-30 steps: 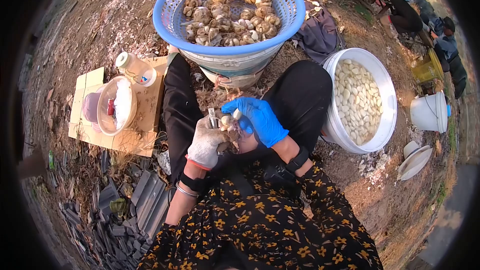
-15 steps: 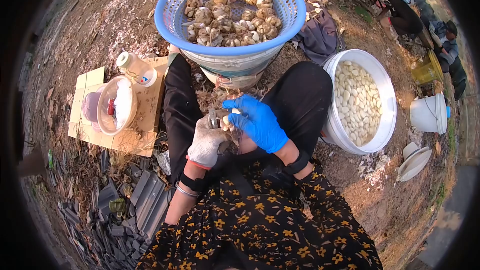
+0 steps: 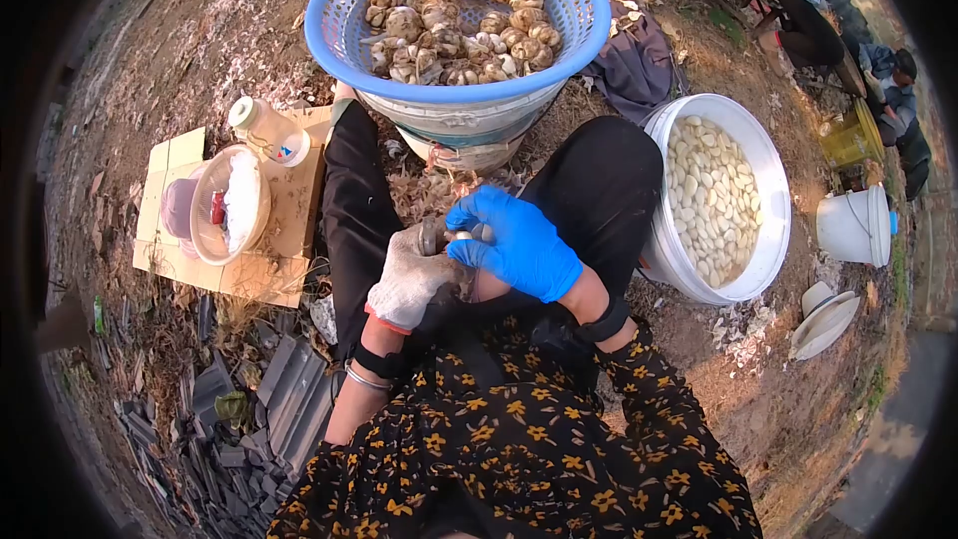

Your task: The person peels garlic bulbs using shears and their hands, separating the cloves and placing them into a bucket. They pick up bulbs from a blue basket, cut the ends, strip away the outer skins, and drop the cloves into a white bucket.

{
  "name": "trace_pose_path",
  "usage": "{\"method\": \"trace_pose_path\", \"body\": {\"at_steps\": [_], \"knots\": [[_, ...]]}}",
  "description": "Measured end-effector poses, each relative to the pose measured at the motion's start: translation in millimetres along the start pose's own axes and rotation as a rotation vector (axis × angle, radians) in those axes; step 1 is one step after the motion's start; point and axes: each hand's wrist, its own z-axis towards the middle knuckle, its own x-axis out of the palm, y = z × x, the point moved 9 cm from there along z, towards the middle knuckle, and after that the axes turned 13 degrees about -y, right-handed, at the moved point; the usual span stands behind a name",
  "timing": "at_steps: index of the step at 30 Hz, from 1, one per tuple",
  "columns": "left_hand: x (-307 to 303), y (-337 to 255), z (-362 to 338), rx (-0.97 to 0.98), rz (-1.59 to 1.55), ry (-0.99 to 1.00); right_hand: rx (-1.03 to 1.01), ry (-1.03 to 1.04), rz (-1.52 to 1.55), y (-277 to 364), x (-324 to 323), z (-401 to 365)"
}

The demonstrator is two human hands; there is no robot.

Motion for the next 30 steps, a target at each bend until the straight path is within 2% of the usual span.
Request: {"method": "trace_pose_path", "body": {"at_steps": [2, 4, 8, 13, 16, 22, 23, 26, 28, 29, 30], "knots": [[1.5, 2.5, -8.0, -0.194, -0.191, 0.017, 0.011, 0.038, 0.009, -6.0, 5.2, -2.2], [4.6, 8.8, -9.6, -0.236, -0.305, 0.075, 0.037, 0.116, 0.069, -12.8, 10.6, -2.5], [11.9, 15.8, -12.7, -0.269, -0.595, 0.174, 0.036, 0.086, 0.121, -9.1, 9.7, -5.4], [15.4, 6.5, -12.8, -0.236, -0.633, 0.117, 0.088, -0.061, 0.391, -26.0, 12.4, -9.7], [15.4, 8.3, -10.6, -0.188, -0.599, 0.088, 0.305, -0.068, 0.662, -43.9, 19.9, -16.7], [14.2, -7.9, -16.6, -0.194, -0.497, 0.071, 0.522, -0.067, 0.795, -54.5, 24.4, -20.0], [13.5, -7.4, -16.5, -0.187, -0.502, 0.060, 0.447, -0.057, 0.711, -47.9, 20.9, -16.8], [7.5, -9.6, -13.8, -0.132, -0.205, 0.055, 0.289, -0.035, 0.495, -36.4, 16.4, -13.4], [8.4, 5.6, -7.5, 0.031, -0.205, 0.086, 0.265, -0.054, 0.371, -36.6, 13.1, -15.7], [9.8, 0.3, -10.4, 0.002, -0.223, 0.103, 0.230, -0.065, 0.307, -35.3, 8.0, -16.4], [12.2, 4.2, -13.7, -0.130, -0.226, 0.146, 0.228, -0.070, 0.318, -35.8, 4.7, -18.3]]}}
